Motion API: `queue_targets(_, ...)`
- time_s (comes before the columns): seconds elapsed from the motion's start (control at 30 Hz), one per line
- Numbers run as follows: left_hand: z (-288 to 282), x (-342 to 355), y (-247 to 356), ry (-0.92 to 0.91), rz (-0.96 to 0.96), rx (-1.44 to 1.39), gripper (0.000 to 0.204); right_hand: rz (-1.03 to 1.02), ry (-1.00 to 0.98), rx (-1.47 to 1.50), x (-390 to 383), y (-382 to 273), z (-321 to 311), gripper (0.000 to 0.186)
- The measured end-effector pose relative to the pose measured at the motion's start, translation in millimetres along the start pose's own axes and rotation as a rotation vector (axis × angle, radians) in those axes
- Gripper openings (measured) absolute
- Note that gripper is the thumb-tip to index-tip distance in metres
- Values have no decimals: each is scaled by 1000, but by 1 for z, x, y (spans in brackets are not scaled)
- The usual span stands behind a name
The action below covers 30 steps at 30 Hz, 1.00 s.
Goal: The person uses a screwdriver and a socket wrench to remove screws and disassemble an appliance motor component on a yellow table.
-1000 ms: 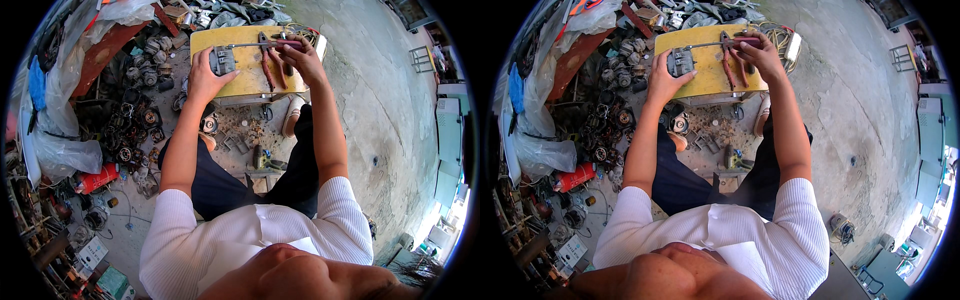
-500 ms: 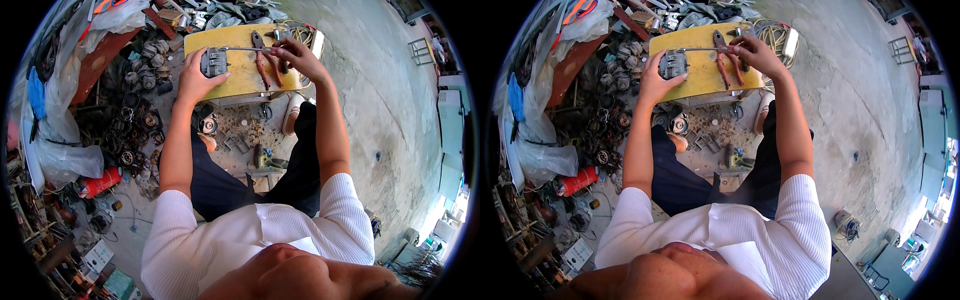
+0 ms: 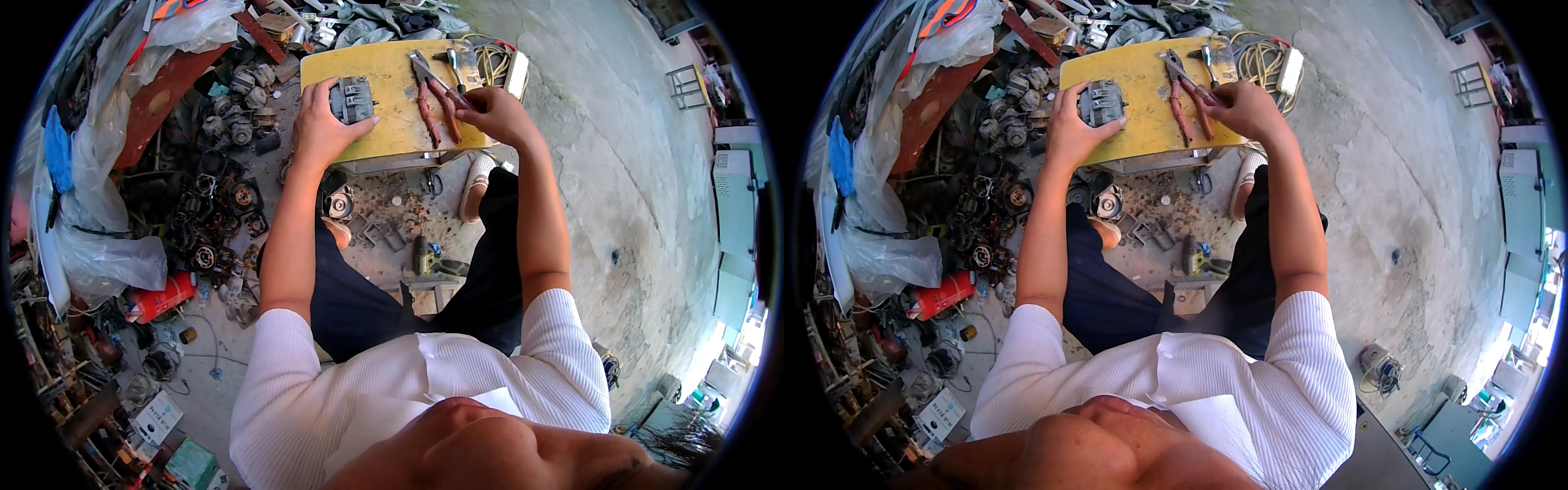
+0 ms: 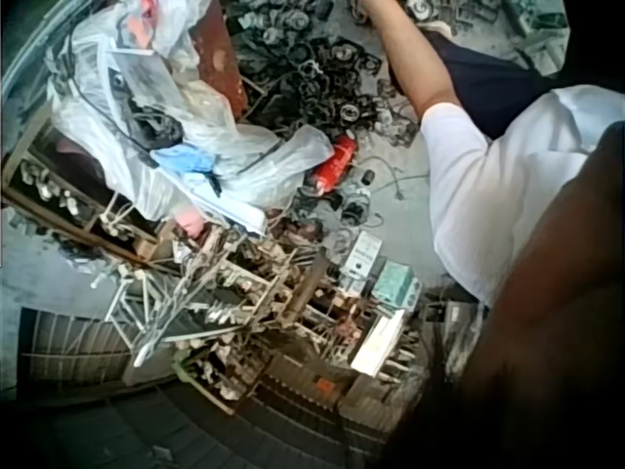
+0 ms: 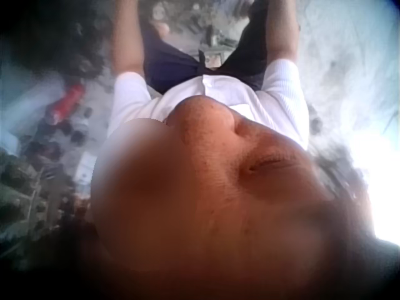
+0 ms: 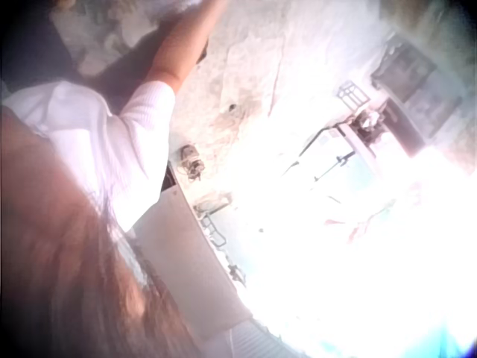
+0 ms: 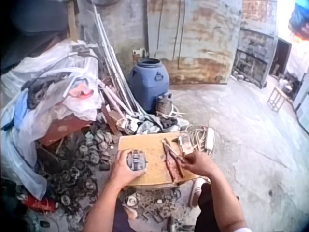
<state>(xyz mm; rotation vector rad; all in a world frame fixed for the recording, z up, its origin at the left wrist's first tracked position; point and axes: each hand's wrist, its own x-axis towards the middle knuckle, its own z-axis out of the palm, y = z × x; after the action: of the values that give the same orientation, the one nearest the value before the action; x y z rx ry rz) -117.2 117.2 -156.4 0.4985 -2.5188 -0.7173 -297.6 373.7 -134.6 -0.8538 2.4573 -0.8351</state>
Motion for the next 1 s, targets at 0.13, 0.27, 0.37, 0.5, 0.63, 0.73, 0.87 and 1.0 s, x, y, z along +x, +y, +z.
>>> queue_targets(0.13, 3, -4, 15, -15, -58, 27, 85, 37, 27, -176, -3, -12, 10, 42)
queue_targets(0.27, 7, -6, 26, -68, -102, 55, 89, -21, 121, -247, -5, -19, 29, 40)
queue_targets(0.37, 8, -8, 29, -61, -77, 75, 88, -52, 180, -292, -6, -25, 39, 41)
queue_targets(0.5, 10, -10, 28, -36, -49, 64, 86, -144, 324, -203, 1, -33, 47, 34)
queue_targets(0.63, 11, -12, 32, -46, -45, 4, 86, -270, 359, 98, 15, -48, 60, 26)
queue_targets(0.73, 11, -11, 32, -84, -64, -6, 91, -295, 352, 210, 28, -53, 76, 27)
queue_targets(0.87, 1, -5, 10, -202, -51, -174, 95, -271, 352, 233, 37, -58, 88, 31)
queue_targets(1.0, -5, 8, -1, -253, -279, -590, 64, -212, 332, 289, 38, -64, 91, 32)
